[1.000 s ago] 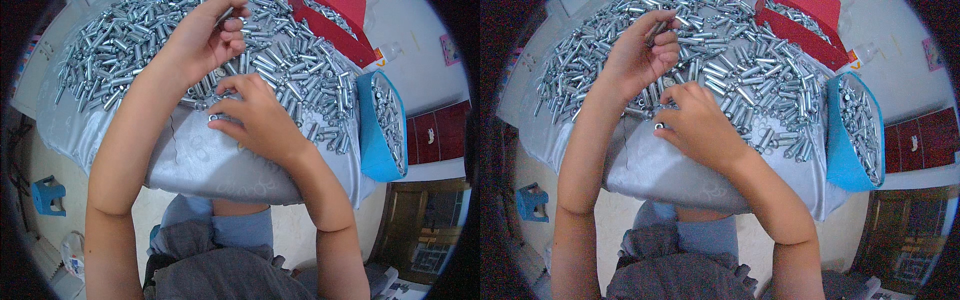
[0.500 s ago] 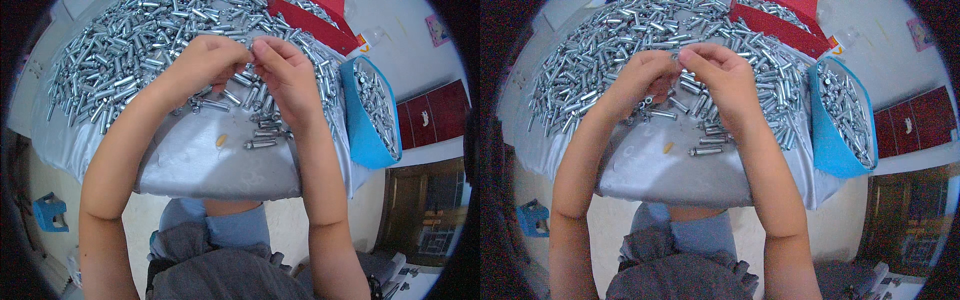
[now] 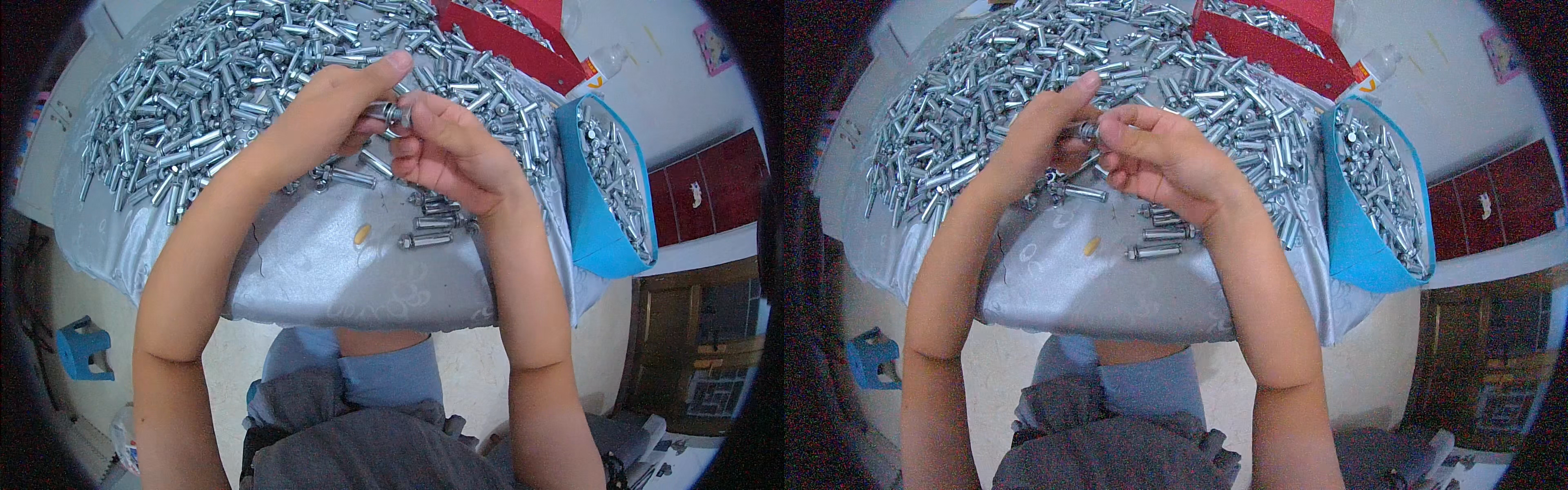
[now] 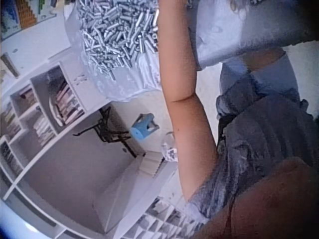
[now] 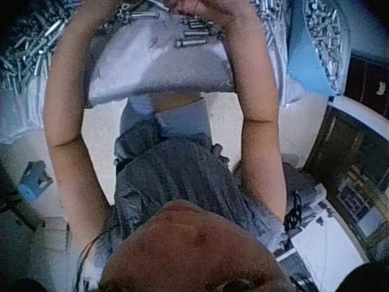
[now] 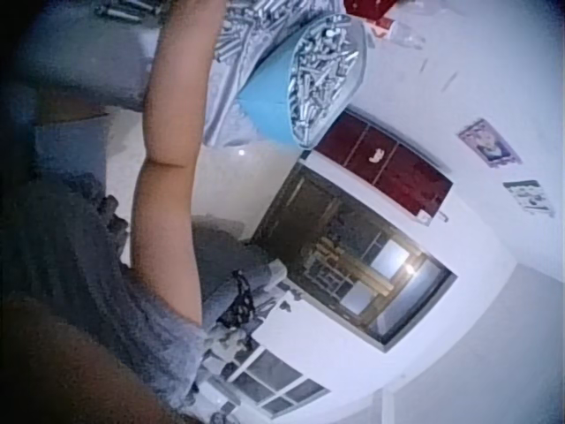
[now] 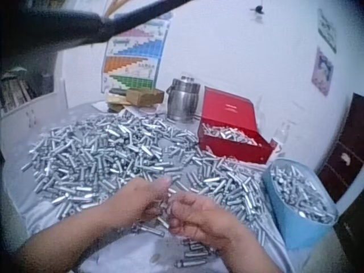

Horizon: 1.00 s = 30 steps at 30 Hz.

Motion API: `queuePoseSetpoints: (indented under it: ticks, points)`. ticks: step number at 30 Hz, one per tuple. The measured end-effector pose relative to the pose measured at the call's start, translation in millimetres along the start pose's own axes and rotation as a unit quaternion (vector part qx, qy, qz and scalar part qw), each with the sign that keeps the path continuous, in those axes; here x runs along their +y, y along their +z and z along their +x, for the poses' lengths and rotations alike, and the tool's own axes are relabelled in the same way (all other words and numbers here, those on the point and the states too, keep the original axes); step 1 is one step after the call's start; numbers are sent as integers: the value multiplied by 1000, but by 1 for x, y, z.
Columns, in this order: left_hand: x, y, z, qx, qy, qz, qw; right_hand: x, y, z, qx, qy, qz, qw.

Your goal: The person sits at a table covered with a large pile of metal fasteners. They repeatedly pick up a cylindrical metal piece and a small ring, fit the ring onto the cylinder, and place the assembled unit into a blue plastic bin. The person continues this repetitive assembly process throughout the clip.

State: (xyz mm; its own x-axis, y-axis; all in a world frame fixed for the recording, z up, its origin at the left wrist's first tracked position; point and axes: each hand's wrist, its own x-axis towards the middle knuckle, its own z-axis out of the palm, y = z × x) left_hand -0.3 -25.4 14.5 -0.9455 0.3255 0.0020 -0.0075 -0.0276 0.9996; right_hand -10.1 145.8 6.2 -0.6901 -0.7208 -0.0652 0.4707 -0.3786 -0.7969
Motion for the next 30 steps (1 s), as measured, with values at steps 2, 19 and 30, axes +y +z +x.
queuePoseSetpoints:
  ticks: [2, 19, 30]
  points:
    - [6, 11, -4, 67, -12, 49, 996, 2, -3, 1, -12, -3, 17, 1000]
    - [-10, 3, 13, 82, -95, -53, 991, -2, 14, -4, 145, -388, -614, 671]
    - [-6, 2, 9, 98, 68, 176, 977, -4, 18, -9, 110, -328, -732, 586]
